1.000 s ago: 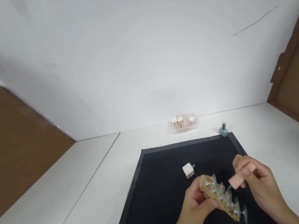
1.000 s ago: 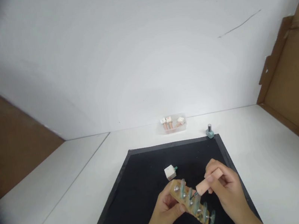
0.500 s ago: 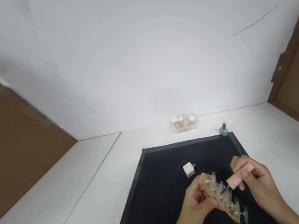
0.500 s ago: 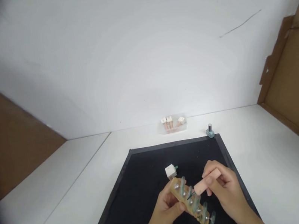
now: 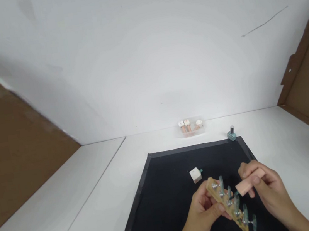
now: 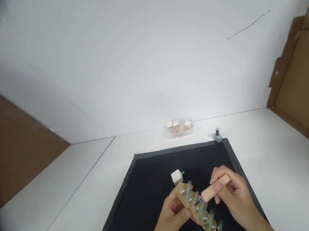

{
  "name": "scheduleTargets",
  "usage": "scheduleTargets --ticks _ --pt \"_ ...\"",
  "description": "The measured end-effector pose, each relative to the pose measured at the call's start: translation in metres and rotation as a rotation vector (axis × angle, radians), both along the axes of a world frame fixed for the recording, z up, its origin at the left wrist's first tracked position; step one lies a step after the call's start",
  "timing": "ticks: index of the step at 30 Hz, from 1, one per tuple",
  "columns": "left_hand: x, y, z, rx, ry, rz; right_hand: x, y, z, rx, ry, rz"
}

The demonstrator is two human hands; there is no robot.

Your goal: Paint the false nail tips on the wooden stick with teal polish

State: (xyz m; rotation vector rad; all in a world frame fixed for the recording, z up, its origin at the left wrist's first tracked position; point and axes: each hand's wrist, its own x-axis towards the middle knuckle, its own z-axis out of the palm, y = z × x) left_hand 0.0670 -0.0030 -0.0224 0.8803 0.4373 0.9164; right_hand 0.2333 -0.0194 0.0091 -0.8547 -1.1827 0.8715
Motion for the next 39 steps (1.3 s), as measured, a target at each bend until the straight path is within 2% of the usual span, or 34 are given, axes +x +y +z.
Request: scheduleTargets --ticks 3,6,10,13,17,22,32,39 --pt "-0.001 0.000 -0.001 0.004 0.003 -0.003 0.000 0.000 -0.001 -0.037 0.003 -0.030" --pt "-0.003 -0.001 -0.003 0.013 0.012 0.009 -0.001 0.001 -0.003 -0.066 0.092 -0.078" --pt "-0.005 -0.001 -0.003 0.025 0.043 0.051 -0.003 0.001 -0.004 -0.082 0.228 -0.043" --pt "-0.004 -0.001 -0.003 0.042 0.068 0.096 -0.002 0.001 -0.004 -0.084 0.243 -0.027" --pt "-0.002 -0.001 -0.006 0.083 0.098 0.175 0.001 0.001 -0.006 0.000 0.201 -0.010" --pt "0.000 -0.001 -0.008 0.116 0.162 0.226 0.006 0.001 -0.006 0.047 0.041 0.089" --pt "0.004 -0.001 0.000 0.184 0.237 0.208 0.010 0.003 -0.004 0.084 -0.063 0.150" --pt "0.004 -0.003 0.001 0.209 0.212 0.194 0.009 0.003 -0.003 0.071 -0.064 0.111"
